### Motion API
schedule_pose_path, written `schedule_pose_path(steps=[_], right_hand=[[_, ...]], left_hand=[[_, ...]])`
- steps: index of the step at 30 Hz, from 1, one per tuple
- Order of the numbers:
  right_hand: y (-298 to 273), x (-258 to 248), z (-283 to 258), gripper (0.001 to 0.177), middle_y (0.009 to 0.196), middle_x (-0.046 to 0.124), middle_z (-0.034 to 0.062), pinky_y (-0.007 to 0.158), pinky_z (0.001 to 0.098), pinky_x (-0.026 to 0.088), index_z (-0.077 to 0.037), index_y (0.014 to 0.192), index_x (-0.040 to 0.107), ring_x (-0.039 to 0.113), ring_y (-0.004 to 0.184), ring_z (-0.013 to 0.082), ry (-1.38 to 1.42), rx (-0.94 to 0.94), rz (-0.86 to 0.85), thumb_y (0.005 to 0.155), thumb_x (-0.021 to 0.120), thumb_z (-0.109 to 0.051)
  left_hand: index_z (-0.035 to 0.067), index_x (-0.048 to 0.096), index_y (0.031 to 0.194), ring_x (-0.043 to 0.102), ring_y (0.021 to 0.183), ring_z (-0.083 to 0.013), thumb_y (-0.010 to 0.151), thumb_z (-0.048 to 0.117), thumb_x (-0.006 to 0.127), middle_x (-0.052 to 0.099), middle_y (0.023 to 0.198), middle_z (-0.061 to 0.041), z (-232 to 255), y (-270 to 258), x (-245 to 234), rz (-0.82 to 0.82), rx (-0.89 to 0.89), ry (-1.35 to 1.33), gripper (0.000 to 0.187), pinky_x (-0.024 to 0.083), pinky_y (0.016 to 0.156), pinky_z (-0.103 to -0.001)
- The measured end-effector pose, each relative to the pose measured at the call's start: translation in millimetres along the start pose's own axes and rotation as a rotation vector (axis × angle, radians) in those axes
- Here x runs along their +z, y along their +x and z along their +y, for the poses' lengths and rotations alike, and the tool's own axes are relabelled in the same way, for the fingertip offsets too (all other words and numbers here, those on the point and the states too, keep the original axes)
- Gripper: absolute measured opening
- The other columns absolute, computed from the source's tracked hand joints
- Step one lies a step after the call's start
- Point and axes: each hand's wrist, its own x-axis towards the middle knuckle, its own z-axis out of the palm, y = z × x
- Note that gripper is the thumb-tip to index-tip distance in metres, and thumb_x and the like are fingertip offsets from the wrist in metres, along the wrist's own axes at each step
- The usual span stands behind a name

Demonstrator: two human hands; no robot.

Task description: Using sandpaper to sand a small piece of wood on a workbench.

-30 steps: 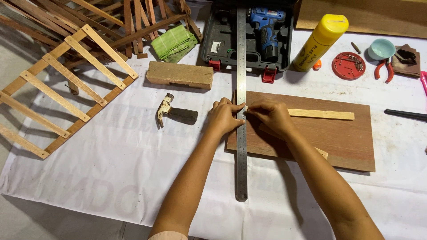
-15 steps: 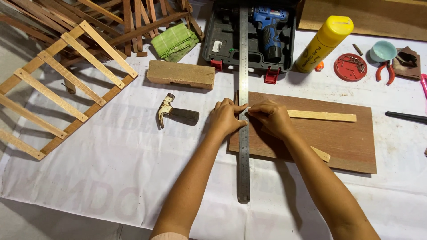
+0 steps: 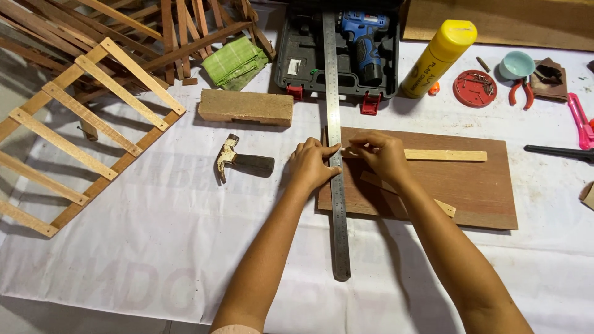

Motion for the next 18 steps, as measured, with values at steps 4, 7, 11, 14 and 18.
schedule_pose_path(steps=[4, 7, 11, 14, 18], right_hand=[[1, 14, 3, 0.017, 0.108, 0.079, 0.0057, 0.077, 0.0297, 0.063, -0.015, 0.104, 0.08, 0.077, 0.09, 0.0188, -0.091, -0.18, -0.02, 0.089, 0.075, -0.008], [1, 18, -11, 0.016, 0.103, 0.078, 0.0107, 0.07, 0.0333, 0.065, -0.01, 0.105, 0.077, 0.077, 0.084, 0.0238, -0.244, -0.336, 0.022, 0.09, 0.077, -0.012], [2, 14, -18, 0.017, 0.084, 0.075, 0.0125, 0.057, 0.0368, 0.06, -0.005, 0.101, 0.064, 0.074, 0.067, 0.0262, -0.404, -0.391, 0.004, 0.095, 0.074, -0.018], [5, 18, -8, 0.017, 0.076, 0.073, 0.0126, 0.051, 0.0378, 0.057, -0.004, 0.098, 0.059, 0.071, 0.06, 0.0264, -0.499, -0.418, -0.041, 0.098, 0.07, -0.017], [0, 23, 7, 0.017, 0.077, 0.07, 0.0124, 0.046, 0.0346, 0.057, -0.003, 0.096, 0.056, 0.067, 0.055, 0.0228, -0.576, -0.428, -0.122, 0.107, 0.063, -0.014]], left_hand=[[0.039, 0.074, 0.121, 0.052, 0.122, -0.0199, 0.066, 0.043, 0.093, 0.06, 0.121, 0.001, 0, 0, -1, -0.001, -0.004, -0.013, 0.058, 0.041, 0.105, -0.042], [0.036, 0.075, 0.12, 0.053, 0.122, -0.021, 0.065, 0.041, 0.093, 0.061, 0.121, 0.0, -3, 1, -1, 0.042, 0.028, -0.014, 0.058, 0.041, 0.106, -0.043], [0.035, 0.076, 0.118, 0.054, 0.121, -0.0205, 0.068, 0.034, 0.091, 0.061, 0.122, 0.0, -6, 3, 3, 0.027, 0.006, -0.032, 0.052, 0.041, 0.106, -0.042], [0.039, 0.075, 0.119, 0.054, 0.121, -0.02, 0.069, 0.03, 0.09, 0.061, 0.121, 0.001, -6, 2, 1, 0.029, 0.017, -0.037, 0.053, 0.04, 0.106, -0.041], [0.043, 0.073, 0.12, 0.052, 0.121, -0.0173, 0.066, 0.031, 0.093, 0.059, 0.122, 0.003, -3, 2, -1, -0.018, -0.001, -0.002, 0.058, 0.038, 0.107, -0.042]])
